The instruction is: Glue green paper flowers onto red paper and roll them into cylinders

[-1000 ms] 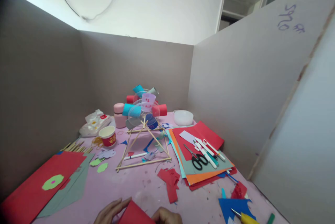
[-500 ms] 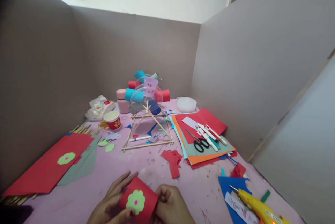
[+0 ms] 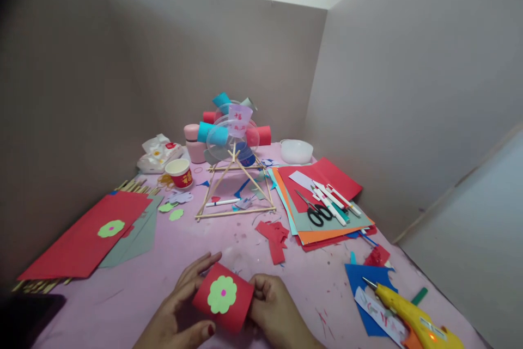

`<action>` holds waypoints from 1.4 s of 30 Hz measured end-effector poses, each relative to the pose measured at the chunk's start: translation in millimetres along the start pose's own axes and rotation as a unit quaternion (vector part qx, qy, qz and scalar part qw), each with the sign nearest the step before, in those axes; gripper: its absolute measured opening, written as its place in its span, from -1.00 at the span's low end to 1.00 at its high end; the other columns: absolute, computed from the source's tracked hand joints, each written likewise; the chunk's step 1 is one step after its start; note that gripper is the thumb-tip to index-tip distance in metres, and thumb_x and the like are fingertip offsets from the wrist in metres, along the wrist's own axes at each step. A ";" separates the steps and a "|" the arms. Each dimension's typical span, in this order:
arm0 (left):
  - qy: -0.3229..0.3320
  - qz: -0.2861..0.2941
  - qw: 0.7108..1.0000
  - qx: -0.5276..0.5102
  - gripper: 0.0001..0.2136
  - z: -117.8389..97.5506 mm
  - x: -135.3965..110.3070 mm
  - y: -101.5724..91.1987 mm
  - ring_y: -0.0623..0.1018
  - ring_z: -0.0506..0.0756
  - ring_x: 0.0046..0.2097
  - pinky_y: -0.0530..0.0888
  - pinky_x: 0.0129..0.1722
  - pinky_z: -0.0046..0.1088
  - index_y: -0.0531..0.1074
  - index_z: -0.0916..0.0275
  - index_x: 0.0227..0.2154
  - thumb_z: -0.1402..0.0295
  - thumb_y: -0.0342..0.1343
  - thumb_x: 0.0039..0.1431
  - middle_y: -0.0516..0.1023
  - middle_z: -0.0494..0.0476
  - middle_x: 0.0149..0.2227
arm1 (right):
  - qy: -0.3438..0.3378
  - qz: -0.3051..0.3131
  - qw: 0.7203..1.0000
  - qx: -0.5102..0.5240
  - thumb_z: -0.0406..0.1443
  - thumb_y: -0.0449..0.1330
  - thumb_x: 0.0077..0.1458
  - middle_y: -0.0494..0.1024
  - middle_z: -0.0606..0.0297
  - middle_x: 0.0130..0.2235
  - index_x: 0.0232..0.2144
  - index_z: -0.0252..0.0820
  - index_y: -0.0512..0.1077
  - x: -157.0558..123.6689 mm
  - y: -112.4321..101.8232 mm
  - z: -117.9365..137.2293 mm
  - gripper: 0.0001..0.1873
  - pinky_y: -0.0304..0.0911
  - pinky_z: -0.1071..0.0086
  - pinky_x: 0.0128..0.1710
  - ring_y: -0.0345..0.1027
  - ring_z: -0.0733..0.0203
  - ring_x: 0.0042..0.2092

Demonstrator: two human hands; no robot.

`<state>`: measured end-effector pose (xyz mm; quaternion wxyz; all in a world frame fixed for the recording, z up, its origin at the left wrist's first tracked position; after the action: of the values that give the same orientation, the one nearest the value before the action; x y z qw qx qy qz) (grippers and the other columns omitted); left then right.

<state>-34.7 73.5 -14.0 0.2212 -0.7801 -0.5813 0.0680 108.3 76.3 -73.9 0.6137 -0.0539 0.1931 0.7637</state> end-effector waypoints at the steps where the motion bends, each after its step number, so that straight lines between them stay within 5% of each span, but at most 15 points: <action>1: -0.002 0.004 1.000 -0.007 -0.55 -0.5 0.0 0.8 0.16 0.30 0.23 0.19 0.15 -0.02 0.46 0.02 -0.11 0.00 0.19 -0.09 0.25 0.17 0.19 | 0.003 0.005 1.000 0.006 -0.35 0.22 -0.26 0.32 0.49 -0.74 -0.63 -0.24 0.27 -1.1 0.6 1.1 -0.85 -0.03 0.56 -0.70 0.08 0.46 -0.70; 8: -0.027 -0.016 0.999 -0.036 -0.72 0.9 0.7 -2.0 0.27 0.23 0.18 0.24 0.14 -0.11 0.48 -0.01 -0.11 0.15 0.02 0.15 0.25 0.10 0.19 | 0.000 0.052 0.999 -0.001 -0.14 0.26 -0.12 0.35 0.42 -0.71 -0.49 -0.31 0.37 -0.6 3.1 0.3 -0.69 0.05 0.55 -0.69 0.17 0.42 -0.71; 14: -0.028 -0.115 0.993 0.009 -0.71 -3.0 -3.1 -21.4 0.08 0.22 0.28 0.11 0.21 -0.12 0.48 -0.04 -0.10 0.14 -0.03 0.17 0.07 -0.03 0.28 | -0.141 -0.067 0.988 0.001 0.05 0.12 0.02 0.39 0.35 -0.47 -0.32 -0.22 0.35 -8.7 -20.4 28.0 -0.56 0.08 0.53 -0.60 0.22 0.40 -0.57; 18: -0.028 -0.121 0.992 -0.016 -0.72 -4.8 -7.1 -10.4 0.10 0.22 0.27 0.13 0.21 -0.18 0.51 -0.03 -0.15 0.13 -0.02 0.16 0.05 -0.08 0.29 | -0.217 0.020 0.975 -0.049 0.01 0.19 -0.01 0.43 0.21 -0.28 -0.27 -0.20 0.42 -21.2 -2.1 47.9 -0.58 0.21 0.41 -0.34 0.31 0.20 -0.27; 23: -0.069 -0.167 0.981 -0.069 -0.67 18.0 -19.9 2.0 0.33 0.24 0.15 0.39 0.06 -0.20 0.42 0.08 -0.13 0.06 0.01 0.11 0.31 0.13 0.14 | -0.145 -0.001 0.989 -0.040 -0.06 0.12 0.06 0.39 0.36 -0.49 -0.44 -0.22 0.35 -6.1 -11.4 33.0 -0.68 0.18 0.43 -0.40 0.26 0.30 -0.45; 27: -0.045 -0.253 0.963 0.081 -0.59 16.3 -27.4 -21.1 0.36 0.24 0.09 0.42 0.00 -0.11 0.18 0.09 0.01 0.14 0.05 0.11 0.23 0.23 0.13 | -0.101 -0.009 0.988 -0.115 -0.18 0.12 0.03 0.36 0.40 -0.56 -0.46 -0.26 0.38 7.6 -25.4 24.3 -0.77 0.08 0.48 -0.53 0.19 0.35 -0.55; 31: 0.114 -0.103 0.949 0.274 -0.65 -11.4 -5.4 0.0 0.31 0.23 0.13 0.35 0.07 -0.07 0.28 0.03 0.00 0.26 0.06 0.13 0.34 0.15 0.09 | -0.114 -0.034 0.974 -0.193 -0.34 0.12 -0.02 0.27 0.47 -0.62 -0.40 -0.28 0.44 10.8 -32.9 30.0 -0.87 0.01 0.50 -0.57 0.12 0.37 -0.58; 34: 0.133 -0.021 0.936 0.326 -0.66 -9.9 12.5 16.0 0.35 0.24 0.11 0.36 0.05 -0.05 0.33 0.09 -0.01 0.26 0.07 0.13 0.38 0.19 0.09 | -0.149 -0.082 0.951 -0.259 -0.38 0.13 -0.02 0.21 0.50 -0.64 -0.32 -0.29 0.46 7.8 -35.5 41.4 -0.83 -0.02 0.50 -0.58 0.07 0.37 -0.58; 38: 0.112 0.012 0.927 0.358 -0.65 -3.4 25.8 17.0 0.39 0.24 0.07 0.36 0.03 -0.05 0.36 0.18 -0.02 0.23 0.06 0.13 0.43 0.23 0.06 | -0.194 -0.098 0.918 -0.330 -0.35 0.08 0.08 0.39 0.38 -0.57 -0.25 -0.27 0.48 5.8 -29.9 59.2 -0.78 0.10 0.48 -0.51 0.24 0.31 -0.52; 42: 0.107 -0.018 0.919 0.380 -0.61 -2.9 24.5 4.5 0.39 0.26 0.06 0.36 0.01 -0.04 0.35 0.18 -0.01 0.17 0.07 0.11 0.43 0.23 0.06 | -0.238 -0.058 0.878 -0.412 -0.36 0.10 0.10 0.58 0.29 -0.37 -0.25 -0.15 0.52 22.9 -15.2 78.3 -0.78 0.20 0.44 -0.32 0.40 0.25 -0.35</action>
<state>-22.0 94.7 -9.6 0.5627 -0.6296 -0.4986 0.1959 129.4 128.2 -12.7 0.6064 -0.1301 -0.2944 0.7271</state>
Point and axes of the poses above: each hand's wrist, its own x-axis towards the middle knuckle, its own y-axis out of the palm, z = x × y, the point moved 8 cm from there along x, towards the middle knuckle
